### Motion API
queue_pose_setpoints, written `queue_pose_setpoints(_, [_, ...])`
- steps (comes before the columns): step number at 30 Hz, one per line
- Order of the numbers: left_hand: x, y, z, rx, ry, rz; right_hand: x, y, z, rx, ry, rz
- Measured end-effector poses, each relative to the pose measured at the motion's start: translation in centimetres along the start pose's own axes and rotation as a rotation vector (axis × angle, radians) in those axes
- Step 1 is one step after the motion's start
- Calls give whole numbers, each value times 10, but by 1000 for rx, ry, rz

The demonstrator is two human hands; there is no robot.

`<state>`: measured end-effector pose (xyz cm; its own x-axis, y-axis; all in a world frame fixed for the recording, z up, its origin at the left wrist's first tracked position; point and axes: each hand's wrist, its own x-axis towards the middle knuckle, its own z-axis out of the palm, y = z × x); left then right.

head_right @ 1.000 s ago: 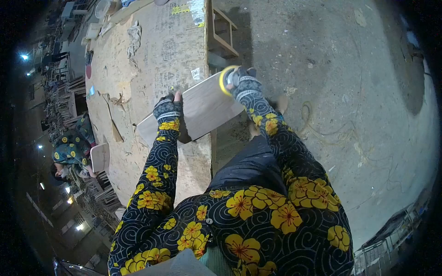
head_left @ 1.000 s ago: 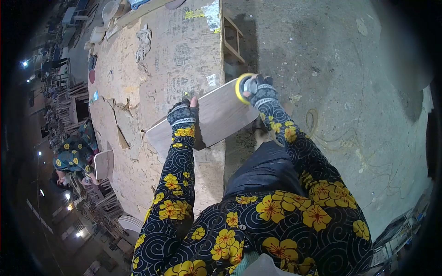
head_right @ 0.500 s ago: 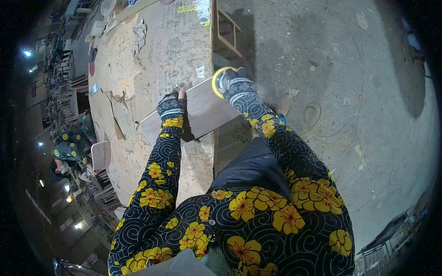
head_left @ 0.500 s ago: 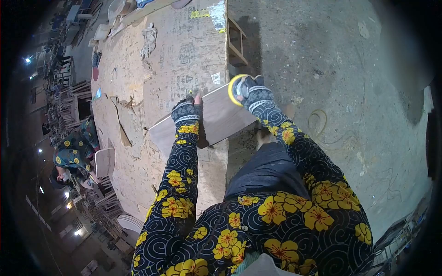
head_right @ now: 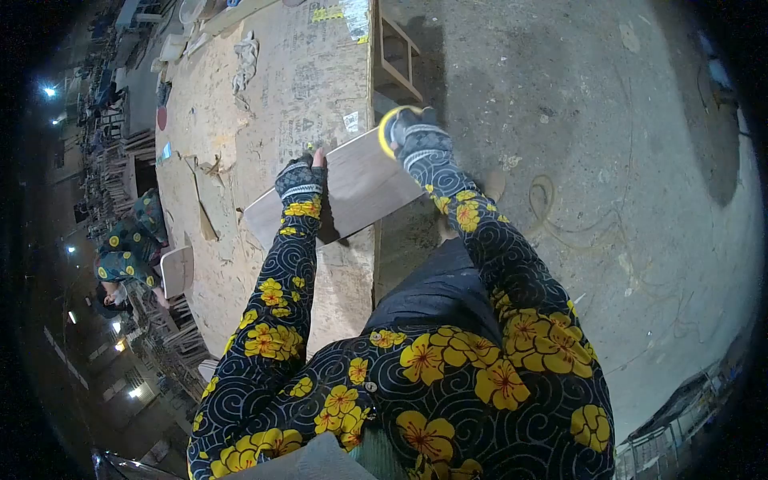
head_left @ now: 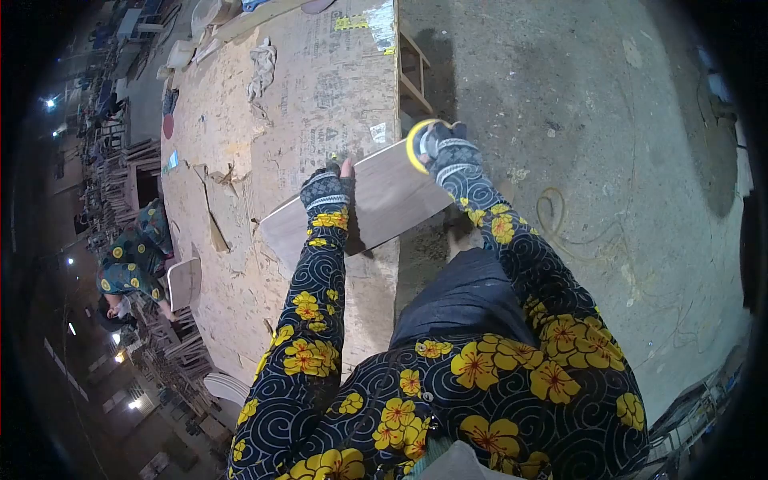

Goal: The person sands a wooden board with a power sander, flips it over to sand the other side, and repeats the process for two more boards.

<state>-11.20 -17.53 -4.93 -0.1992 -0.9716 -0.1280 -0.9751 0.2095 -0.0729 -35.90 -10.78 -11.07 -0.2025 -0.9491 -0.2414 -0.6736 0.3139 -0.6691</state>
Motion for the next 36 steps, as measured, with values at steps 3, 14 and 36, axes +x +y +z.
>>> queue_pose_setpoints(3, [1, 0, -1, -2, 15, 1, -17, -19, 1, -72, 39, -136])
queue_pose_setpoints(14, [2, -3, 3, 9, 2, 14, -11, -35, -18, -123, -120, 52])
queue_pose_setpoints(36, [2, 0, 2, 29, -29, -56, -43, -8, -17, -78, -103, 9])
